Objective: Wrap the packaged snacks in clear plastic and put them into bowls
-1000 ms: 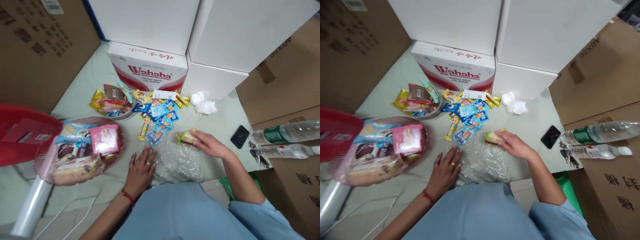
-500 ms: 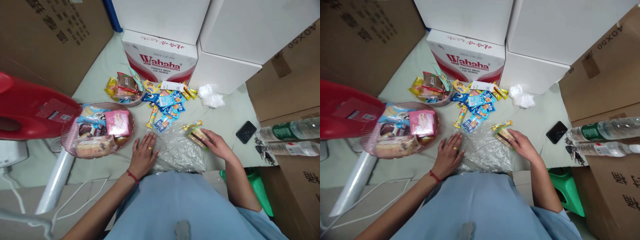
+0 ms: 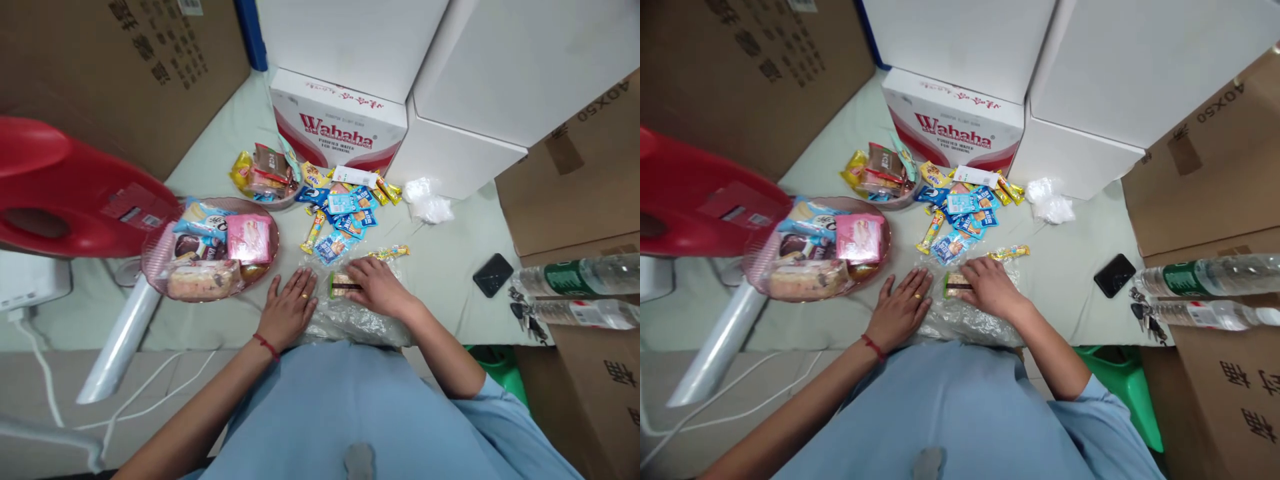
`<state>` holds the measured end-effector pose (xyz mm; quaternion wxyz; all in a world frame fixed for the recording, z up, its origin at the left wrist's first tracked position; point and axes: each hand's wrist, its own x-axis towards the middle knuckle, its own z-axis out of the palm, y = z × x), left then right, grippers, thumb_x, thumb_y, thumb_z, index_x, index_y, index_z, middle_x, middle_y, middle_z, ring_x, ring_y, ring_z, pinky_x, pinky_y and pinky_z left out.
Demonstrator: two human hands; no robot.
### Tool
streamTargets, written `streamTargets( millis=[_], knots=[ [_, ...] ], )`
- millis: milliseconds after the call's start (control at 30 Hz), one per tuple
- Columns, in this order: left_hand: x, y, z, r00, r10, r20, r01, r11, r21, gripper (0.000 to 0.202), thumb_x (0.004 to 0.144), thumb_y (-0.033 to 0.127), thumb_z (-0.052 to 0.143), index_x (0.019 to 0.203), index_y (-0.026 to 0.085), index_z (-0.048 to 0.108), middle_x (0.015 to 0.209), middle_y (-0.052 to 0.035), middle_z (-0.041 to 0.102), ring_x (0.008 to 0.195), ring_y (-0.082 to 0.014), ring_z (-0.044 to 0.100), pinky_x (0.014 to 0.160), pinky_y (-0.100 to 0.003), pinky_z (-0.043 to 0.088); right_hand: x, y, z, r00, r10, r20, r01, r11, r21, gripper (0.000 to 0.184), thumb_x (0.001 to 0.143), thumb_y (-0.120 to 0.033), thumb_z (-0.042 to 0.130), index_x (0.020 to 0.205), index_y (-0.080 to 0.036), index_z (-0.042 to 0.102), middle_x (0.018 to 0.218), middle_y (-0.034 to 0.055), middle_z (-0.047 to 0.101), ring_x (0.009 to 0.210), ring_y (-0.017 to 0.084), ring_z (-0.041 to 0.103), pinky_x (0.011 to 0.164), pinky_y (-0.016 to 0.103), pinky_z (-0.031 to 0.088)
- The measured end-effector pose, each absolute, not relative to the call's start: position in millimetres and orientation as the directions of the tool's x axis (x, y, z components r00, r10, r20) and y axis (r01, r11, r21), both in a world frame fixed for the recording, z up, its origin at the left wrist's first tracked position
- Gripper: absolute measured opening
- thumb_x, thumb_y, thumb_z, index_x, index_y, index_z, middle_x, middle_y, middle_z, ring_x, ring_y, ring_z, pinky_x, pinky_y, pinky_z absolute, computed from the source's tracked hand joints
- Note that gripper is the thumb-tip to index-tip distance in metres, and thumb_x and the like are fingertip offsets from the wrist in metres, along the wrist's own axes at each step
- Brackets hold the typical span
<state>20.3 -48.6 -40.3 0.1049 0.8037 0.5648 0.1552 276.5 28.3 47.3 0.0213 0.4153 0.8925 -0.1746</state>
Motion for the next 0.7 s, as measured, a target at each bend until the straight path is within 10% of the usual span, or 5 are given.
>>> streamTargets(
  millis=[700],
  knots=[
    [19.8,-49.0,-36.8,0.299,0.947,0.12,0.868,-0.322,0.378,0.053,0.106,0.035,0.04,0.158,0.027,0.045,0.164,-0.0112,0.045,0.153,-0.0298,0.042,0.127,-0.061,0.015,276.2,18.4,38.7,-0.634,0.748,-0.198,0.771,0.589,-0.242,0.06,0.092,-0.038,0.074,0.145,-0.018,0.054,0.139,0.0164,0.064,0.127,0.035,0.049,0.107,0.051,0.036]
  ],
)
